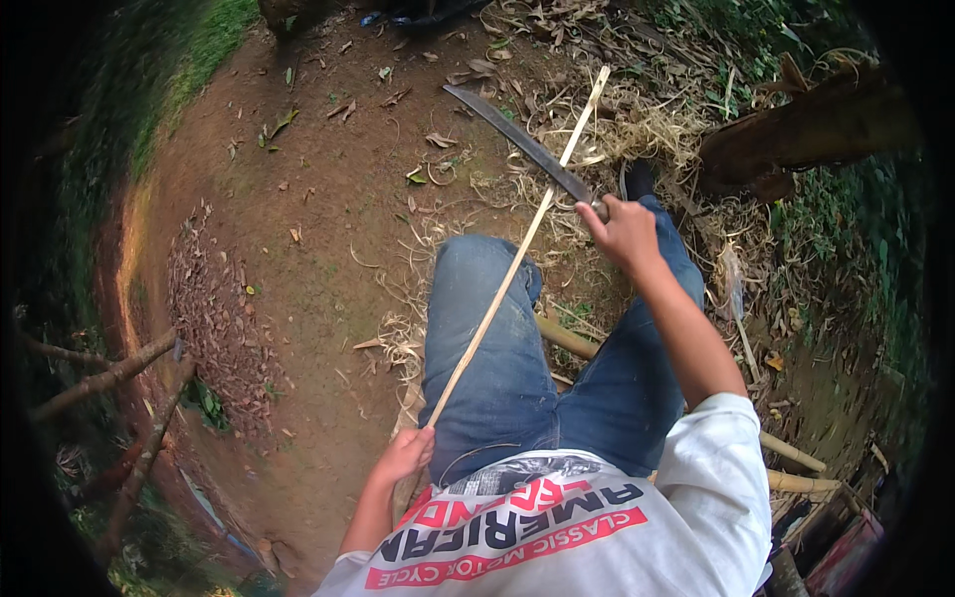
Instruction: The person uses a large knife to shave a thin strip from a long piece of bamboo, repeatedly sliding the blade down the length of the wood to remove material.
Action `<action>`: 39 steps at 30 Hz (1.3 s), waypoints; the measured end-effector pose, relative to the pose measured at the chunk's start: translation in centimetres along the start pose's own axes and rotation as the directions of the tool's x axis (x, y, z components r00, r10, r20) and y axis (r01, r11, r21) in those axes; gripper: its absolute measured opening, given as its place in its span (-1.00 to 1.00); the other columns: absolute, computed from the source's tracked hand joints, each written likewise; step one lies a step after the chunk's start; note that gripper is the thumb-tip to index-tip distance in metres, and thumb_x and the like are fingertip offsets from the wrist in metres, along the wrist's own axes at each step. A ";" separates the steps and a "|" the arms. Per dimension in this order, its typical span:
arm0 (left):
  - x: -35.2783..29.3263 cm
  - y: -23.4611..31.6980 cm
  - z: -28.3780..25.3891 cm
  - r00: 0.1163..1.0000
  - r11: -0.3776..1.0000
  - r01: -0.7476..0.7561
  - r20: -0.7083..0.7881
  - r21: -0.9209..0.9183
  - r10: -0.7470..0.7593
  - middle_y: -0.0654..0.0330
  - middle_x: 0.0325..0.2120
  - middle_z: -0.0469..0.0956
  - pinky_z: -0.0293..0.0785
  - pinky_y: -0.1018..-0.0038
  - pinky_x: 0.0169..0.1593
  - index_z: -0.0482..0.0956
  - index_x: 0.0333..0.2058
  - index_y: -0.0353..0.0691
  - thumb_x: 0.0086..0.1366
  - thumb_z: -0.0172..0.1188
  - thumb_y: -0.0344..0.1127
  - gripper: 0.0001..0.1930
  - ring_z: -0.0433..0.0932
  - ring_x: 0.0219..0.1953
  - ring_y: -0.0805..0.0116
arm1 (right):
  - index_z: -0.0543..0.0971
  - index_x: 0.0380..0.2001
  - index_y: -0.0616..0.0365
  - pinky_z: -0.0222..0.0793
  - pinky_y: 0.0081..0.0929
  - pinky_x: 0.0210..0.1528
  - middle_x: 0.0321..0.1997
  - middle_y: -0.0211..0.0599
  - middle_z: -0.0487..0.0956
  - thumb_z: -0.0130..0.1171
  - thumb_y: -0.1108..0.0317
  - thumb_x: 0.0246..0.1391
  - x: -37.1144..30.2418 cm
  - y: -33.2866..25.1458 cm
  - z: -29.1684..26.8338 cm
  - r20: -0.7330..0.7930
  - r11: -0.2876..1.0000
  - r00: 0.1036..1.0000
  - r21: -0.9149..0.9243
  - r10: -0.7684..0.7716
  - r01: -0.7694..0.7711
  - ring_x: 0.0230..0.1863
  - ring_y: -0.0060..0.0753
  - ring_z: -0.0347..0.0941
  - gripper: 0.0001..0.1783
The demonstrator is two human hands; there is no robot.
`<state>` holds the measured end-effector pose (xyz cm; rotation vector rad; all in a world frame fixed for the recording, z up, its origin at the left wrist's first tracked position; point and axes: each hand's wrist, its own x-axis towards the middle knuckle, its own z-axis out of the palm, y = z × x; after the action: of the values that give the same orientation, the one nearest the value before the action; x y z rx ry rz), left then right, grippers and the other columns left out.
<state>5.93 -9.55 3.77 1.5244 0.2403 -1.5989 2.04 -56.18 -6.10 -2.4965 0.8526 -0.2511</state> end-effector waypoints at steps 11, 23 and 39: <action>0.3 0.3 -0.6 0.999 0.999 0.029 0.022 0.031 -0.030 0.47 -0.81 0.00 -0.14 0.55 -0.66 0.14 -0.67 -0.06 0.48 -0.15 0.02 -0.49 -0.07 -0.77 0.60 | 0.55 -0.66 0.16 0.44 -0.18 -0.47 -0.68 -0.12 0.53 0.07 -0.28 0.07 2.0 3.3 0.0 -0.031 0.997 0.999 -0.065 0.045 -0.047 -0.57 -0.02 0.53 -0.34; 0.8 1.2 -0.8 0.992 0.992 0.125 0.019 0.028 -0.125 0.47 -0.81 0.02 -0.11 0.55 -0.67 0.12 -0.68 -0.03 0.48 -0.15 0.01 -0.49 -0.03 -0.78 0.59 | 0.60 -0.62 0.16 0.44 -0.14 -0.38 -0.64 -0.04 0.55 -0.05 -0.41 0.05 5.0 5.1 0.8 0.087 0.983 0.980 0.013 0.180 -0.182 -0.49 0.03 0.54 -0.23; 1.2 -0.1 -2.5 0.991 0.992 0.112 0.086 -0.055 -0.107 0.45 -0.81 -0.02 -0.12 0.54 -0.65 0.17 -0.66 -0.10 0.45 -0.12 0.06 -0.48 -0.06 -0.76 0.58 | 0.60 -0.62 0.16 0.45 -0.14 -0.37 -0.64 -0.03 0.55 -0.05 -0.38 0.07 5.8 3.9 0.5 0.078 0.988 0.991 0.109 0.106 -0.114 -0.52 0.02 0.54 -0.25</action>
<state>7.78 -8.37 2.06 1.4169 0.3279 -1.7219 4.78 -62.20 -8.42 -2.3309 0.9167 -0.1660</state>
